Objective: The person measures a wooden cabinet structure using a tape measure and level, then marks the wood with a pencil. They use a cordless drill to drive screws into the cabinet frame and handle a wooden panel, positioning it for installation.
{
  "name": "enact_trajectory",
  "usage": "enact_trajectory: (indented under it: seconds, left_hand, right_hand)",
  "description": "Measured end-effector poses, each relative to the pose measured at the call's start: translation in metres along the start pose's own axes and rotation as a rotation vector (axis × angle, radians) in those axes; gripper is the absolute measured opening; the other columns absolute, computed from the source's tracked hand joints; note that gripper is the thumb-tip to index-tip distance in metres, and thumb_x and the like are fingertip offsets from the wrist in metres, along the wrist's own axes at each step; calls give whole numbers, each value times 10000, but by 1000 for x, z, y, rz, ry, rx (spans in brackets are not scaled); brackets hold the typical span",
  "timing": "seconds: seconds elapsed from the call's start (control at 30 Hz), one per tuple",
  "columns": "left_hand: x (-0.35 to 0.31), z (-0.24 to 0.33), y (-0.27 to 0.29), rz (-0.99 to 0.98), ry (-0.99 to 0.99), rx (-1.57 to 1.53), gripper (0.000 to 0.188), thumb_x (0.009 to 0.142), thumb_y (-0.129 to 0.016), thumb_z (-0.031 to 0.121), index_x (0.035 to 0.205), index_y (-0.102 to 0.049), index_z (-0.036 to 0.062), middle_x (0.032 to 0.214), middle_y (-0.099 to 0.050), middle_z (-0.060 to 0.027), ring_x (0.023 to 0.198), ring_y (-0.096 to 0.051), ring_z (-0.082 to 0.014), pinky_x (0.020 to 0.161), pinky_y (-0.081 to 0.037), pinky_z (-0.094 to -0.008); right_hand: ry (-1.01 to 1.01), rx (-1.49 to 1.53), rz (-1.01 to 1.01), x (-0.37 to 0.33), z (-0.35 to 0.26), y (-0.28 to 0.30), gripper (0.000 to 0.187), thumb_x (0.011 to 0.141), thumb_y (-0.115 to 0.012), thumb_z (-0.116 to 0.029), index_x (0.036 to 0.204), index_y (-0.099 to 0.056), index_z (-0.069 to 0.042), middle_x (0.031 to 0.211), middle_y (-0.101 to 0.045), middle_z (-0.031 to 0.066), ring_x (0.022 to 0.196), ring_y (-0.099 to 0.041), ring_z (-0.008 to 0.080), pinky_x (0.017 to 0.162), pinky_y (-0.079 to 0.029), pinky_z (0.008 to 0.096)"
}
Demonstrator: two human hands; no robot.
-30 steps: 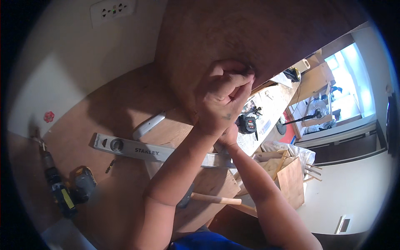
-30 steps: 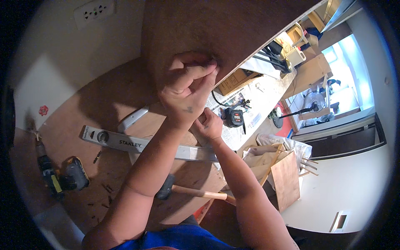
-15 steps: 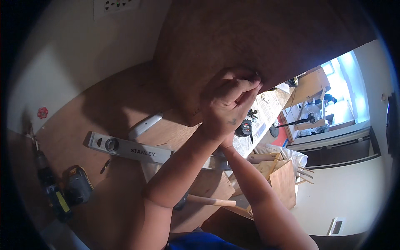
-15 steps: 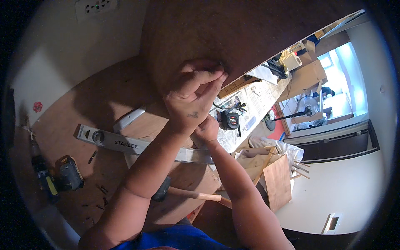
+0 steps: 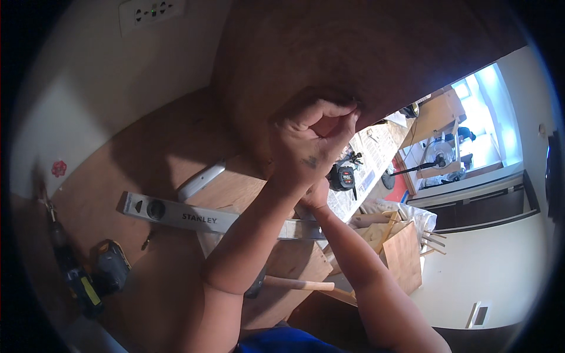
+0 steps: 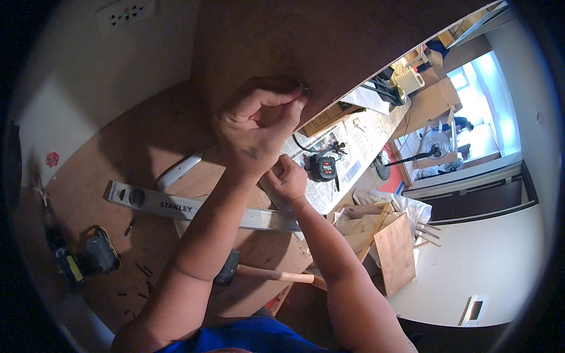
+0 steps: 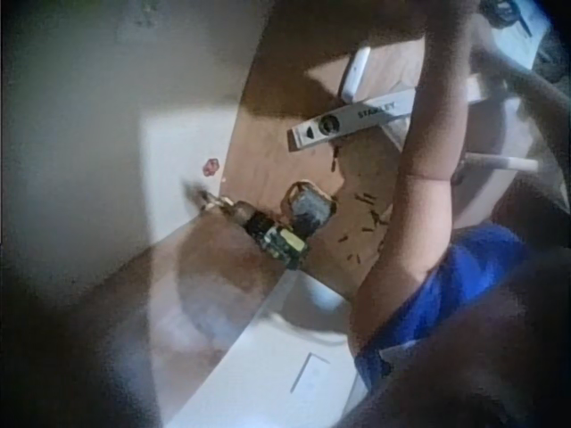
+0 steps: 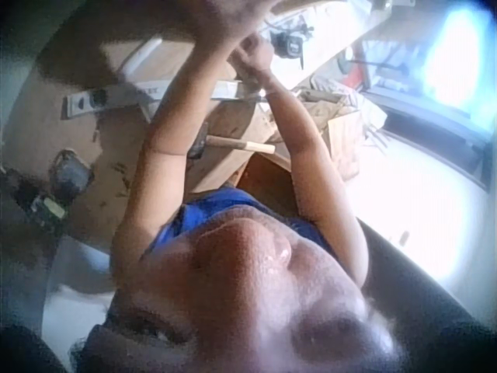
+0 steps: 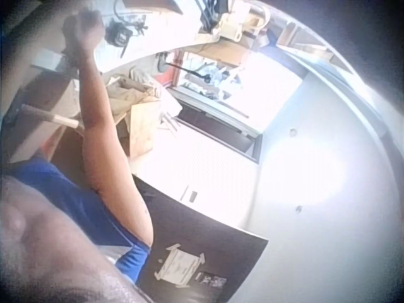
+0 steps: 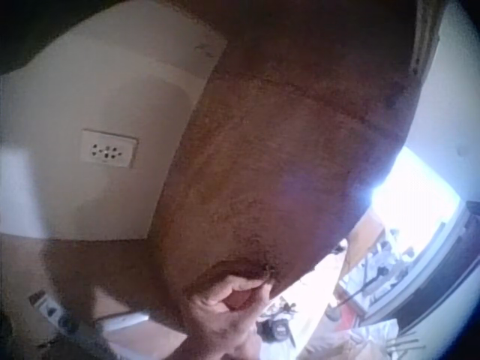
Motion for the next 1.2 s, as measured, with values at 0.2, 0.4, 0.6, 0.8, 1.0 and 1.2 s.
enact_trajectory:
  seconds: [0.2,0.4,0.6,0.8,1.0,1.2]
  left_hand:
    - [6,-17,1,-78,204,-100,109,904,-808,10,1011,-793,-4,964,-805,-97,799,-731,-75,724,-579,-214]
    - [17,-23,8,-188,289,-105,161,931,-789,75,1069,-791,-9,978,-805,-77,883,-735,-94,841,-571,-248]
    - [17,-30,13,-200,355,-91,180,905,-782,21,1081,-785,-15,1025,-799,-106,941,-738,-141,908,-565,-275]
    - [25,-30,14,-230,323,-91,187,899,-774,0,1083,-777,-31,1028,-797,-115,948,-743,-160,920,-573,-294]
    - [27,-26,14,-214,322,-61,198,890,-767,-33,1088,-770,-45,1032,-795,-135,949,-747,-167,916,-580,-291]
    - [26,-27,13,-213,332,-101,208,883,-755,-52,1091,-767,-52,1046,-795,-149,960,-753,-173,922,-585,-297]
  right_hand:
    - [-124,-43,-105,2,2,-3,475,852,-796,-521,940,-683,-68,765,-697,132,698,-699,325,659,-542,421]
    - [-128,44,-76,1,-3,1,475,847,-799,-512,937,-681,-61,784,-706,148,713,-703,338,669,-545,429]
    - [-149,51,-86,0,-2,2,476,839,-794,-504,934,-680,-52,773,-699,166,719,-704,357,674,-545,441]
    - [-171,78,-100,1,-2,3,473,832,-800,-500,930,-689,-50,771,-704,164,708,-705,352,674,-549,437]
    - [-166,79,-91,2,-4,4,473,834,-799,-497,944,-699,-48,791,-716,167,721,-712,351,683,-554,429]
    - [-169,72,-94,1,1,1,477,832,-801,-504,956,-703,-55,804,-720,169,736,-715,360,690,-555,432]
Point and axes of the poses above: each hand's wrist, its own x-axis towards the middle knuckle, its own y-axis out of the back of the hand, z = x × y, the point moved 10 cm from there along x, towards the middle knuckle
